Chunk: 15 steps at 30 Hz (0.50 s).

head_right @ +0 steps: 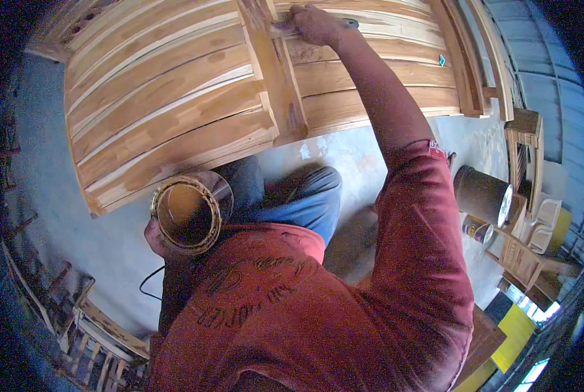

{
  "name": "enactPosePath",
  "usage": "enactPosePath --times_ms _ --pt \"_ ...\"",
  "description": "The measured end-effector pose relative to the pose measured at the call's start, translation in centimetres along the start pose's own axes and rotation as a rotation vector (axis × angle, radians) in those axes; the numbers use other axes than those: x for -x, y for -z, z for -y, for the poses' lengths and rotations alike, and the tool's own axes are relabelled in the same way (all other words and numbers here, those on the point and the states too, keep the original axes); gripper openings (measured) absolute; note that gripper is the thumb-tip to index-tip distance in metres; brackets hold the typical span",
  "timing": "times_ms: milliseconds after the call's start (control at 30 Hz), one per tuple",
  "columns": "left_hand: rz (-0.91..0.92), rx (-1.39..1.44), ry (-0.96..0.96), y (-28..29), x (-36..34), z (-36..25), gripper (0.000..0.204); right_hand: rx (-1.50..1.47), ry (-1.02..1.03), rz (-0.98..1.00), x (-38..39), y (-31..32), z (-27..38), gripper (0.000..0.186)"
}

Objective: Apply wood stain to a wooden headboard using a paintbrush.

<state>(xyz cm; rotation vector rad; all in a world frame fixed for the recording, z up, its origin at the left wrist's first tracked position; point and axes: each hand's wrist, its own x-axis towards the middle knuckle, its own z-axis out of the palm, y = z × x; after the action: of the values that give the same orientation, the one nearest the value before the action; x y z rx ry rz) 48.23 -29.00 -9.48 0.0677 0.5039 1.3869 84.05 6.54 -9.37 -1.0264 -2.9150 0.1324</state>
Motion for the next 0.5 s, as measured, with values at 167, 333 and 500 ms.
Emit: enactPosePath --times_ms 167,333,500 --pt "0.044 0.949 -0.016 1.9 -0.3 2.1 0.051 -0.026 -0.011 0.022 1.6 -0.8 0.3 0.053" --pt "-0.043 0.106 0.121 1.2 -0.2 -0.2 0.051 -0.042 -0.009 0.049 2.8 -1.0 1.1 0.052" --pt "-0.094 0.084 0.145 2.5 0.1 0.0 0.050 -0.050 -0.310 0.298 0.5 3.2 2.5 0.041"
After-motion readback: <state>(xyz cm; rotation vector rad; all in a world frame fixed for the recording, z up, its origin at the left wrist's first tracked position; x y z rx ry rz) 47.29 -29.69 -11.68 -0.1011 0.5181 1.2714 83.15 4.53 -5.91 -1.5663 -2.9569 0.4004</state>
